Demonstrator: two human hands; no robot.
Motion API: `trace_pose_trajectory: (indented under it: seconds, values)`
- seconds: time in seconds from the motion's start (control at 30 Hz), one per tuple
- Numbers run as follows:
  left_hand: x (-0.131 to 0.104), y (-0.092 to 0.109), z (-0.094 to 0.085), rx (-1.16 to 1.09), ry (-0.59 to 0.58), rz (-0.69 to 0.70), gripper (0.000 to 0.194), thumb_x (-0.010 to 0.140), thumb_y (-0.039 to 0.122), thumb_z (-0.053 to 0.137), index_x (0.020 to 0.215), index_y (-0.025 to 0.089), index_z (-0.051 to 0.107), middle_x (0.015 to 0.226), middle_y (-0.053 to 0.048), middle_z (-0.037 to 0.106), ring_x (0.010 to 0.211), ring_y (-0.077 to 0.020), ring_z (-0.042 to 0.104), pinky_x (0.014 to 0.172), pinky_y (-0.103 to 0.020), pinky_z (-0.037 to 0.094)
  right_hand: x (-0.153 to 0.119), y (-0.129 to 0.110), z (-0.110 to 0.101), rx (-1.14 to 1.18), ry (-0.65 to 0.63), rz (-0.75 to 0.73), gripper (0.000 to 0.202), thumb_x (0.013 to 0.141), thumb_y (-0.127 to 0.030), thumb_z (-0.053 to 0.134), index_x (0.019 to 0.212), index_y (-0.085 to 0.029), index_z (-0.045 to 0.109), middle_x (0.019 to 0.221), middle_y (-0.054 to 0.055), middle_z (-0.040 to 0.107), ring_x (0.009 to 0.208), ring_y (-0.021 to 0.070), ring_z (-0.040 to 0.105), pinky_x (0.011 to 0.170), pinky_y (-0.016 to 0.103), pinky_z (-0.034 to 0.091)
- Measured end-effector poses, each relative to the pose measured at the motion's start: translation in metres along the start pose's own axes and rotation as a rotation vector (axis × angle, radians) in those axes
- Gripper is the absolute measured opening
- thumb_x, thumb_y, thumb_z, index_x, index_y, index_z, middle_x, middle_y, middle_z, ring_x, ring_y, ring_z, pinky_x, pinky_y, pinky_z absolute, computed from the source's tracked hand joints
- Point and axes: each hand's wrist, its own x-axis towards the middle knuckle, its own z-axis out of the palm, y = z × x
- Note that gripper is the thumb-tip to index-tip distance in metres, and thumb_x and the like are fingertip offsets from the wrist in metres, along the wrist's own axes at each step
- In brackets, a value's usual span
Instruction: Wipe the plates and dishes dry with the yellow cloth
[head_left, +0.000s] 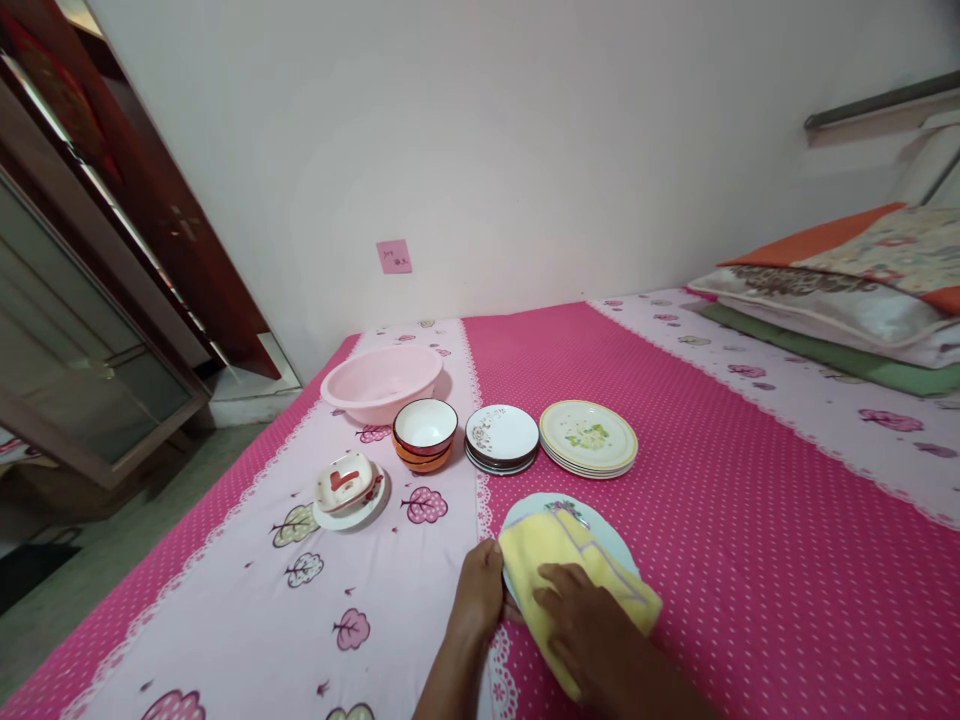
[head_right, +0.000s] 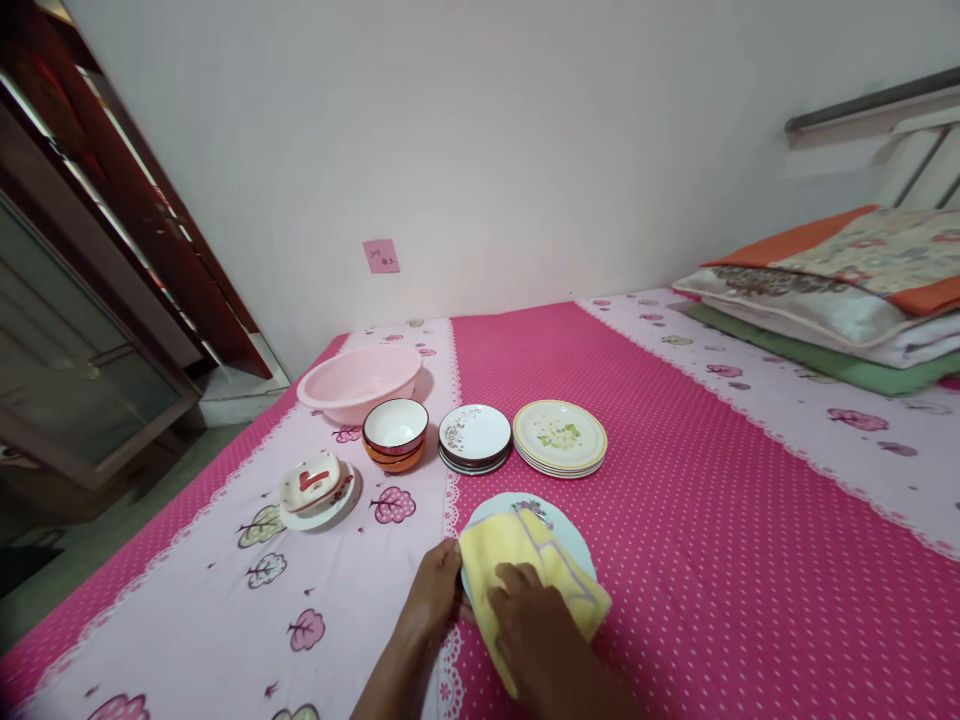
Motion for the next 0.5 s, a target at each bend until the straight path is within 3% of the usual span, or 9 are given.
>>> trace_pose_trajectory:
  seconds: [0.1, 0.2, 0.33, 0.5]
  values:
    - [-0.004, 0.006, -0.003, 0.054, 0.04, 0.115, 0.048, 0.091, 0.066, 0.047, 0.07, 0.023, 0.054, 0.068, -0.003, 0.066, 0.067, -0.0216, 0.062, 0.069, -0.036, 0.051, 0.016, -0.02, 0.006, -0.051, -0.056, 0.059, 0.057, 0.088, -0.01, 0.049, 0.143, -0.021, 0.059, 0.148, 0.013, 0.061, 0.136, 0.0327, 0.054, 0.104, 0.048, 0.049]
    - [-0.007, 0.01, -0.004, 0.076, 0.041, 0.172, 0.052, 0.093, 0.067, 0.043, 0.073, 0.022, 0.059, 0.08, -0.008, 0.072, 0.082, -0.0246, 0.065, 0.081, -0.037, 0.051, 0.03, -0.026, 0.002, -0.041, -0.013, 0.033, 0.057, 0.093, -0.013, 0.045, 0.149, -0.021, 0.055, 0.156, 0.011, 0.053, 0.144, 0.0314, 0.047, 0.113, 0.052, 0.042]
    - [-0.004, 0.003, -0.001, 0.062, 0.038, 0.14, 0.053, 0.095, 0.067, 0.04, 0.079, 0.021, 0.06, 0.073, -0.007, 0.069, 0.074, -0.0246, 0.066, 0.071, -0.037, 0.053, 0.046, -0.01, -0.005, -0.059, 0.042, 0.037, 0.054, 0.096, -0.015, 0.044, 0.148, -0.023, 0.055, 0.159, 0.009, 0.05, 0.145, 0.0296, 0.045, 0.117, 0.056, 0.034]
    - [0.004, -0.01, 0.005, 0.013, 0.043, 0.033, 0.038, 0.09, 0.058, 0.058, 0.075, 0.024, 0.048, 0.058, 0.004, 0.055, 0.049, -0.0178, 0.057, 0.05, -0.032, 0.05, 0.053, 0.018, -0.012, -0.111, 0.094, 0.19, 0.052, 0.098, -0.014, 0.04, 0.147, -0.025, 0.054, 0.159, 0.011, 0.049, 0.145, 0.0321, 0.042, 0.116, 0.067, 0.025]
